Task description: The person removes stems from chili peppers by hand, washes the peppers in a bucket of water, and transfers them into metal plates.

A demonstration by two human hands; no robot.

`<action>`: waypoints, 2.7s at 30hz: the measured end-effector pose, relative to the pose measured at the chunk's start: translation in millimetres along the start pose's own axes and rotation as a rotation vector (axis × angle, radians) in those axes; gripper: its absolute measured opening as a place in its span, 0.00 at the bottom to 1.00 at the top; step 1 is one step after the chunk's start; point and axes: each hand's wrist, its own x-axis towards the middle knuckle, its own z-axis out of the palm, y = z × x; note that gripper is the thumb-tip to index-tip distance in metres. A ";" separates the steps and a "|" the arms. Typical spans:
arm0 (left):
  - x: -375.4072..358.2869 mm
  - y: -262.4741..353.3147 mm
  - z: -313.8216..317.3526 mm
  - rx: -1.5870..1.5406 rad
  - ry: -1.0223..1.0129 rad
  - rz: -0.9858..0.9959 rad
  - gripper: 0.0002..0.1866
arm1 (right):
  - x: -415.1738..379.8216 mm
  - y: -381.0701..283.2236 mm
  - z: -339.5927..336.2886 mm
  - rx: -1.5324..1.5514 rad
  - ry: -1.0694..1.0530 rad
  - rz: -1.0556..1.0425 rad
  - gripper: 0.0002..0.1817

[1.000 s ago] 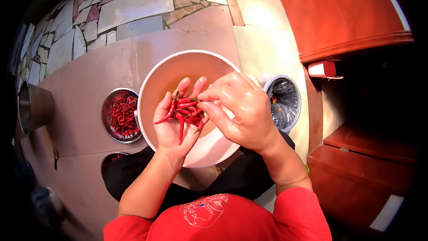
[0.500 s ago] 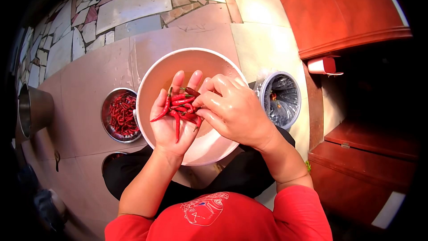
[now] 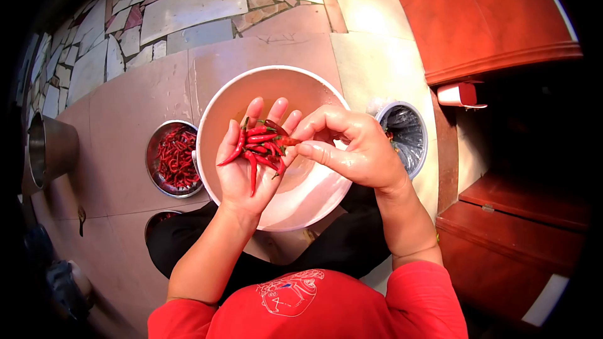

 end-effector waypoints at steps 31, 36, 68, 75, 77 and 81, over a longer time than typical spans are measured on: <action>1.1 -2.1 -4.3 0.410 0.025 0.010 0.15 | 8.6 24.1 13.8 -0.074 0.103 -0.047 0.09; -0.8 -3.1 1.1 0.537 0.135 -0.109 0.08 | 6.5 26.4 17.2 0.193 0.155 0.155 0.10; -3.3 0.2 -1.5 0.550 0.275 0.023 0.09 | -73.0 173.8 -178.0 -0.594 0.409 0.552 0.13; 7.2 -10.4 -9.2 0.578 0.268 -0.005 0.10 | -38.3 112.7 -111.8 -0.387 0.432 0.480 0.14; 4.7 -12.1 -11.0 0.669 0.288 -0.012 0.11 | -8.7 64.5 -55.6 -0.119 0.322 0.358 0.15; 1.1 -10.8 -11.1 0.728 0.287 -0.031 0.11 | 7.7 31.9 8.0 -0.021 0.100 0.211 0.13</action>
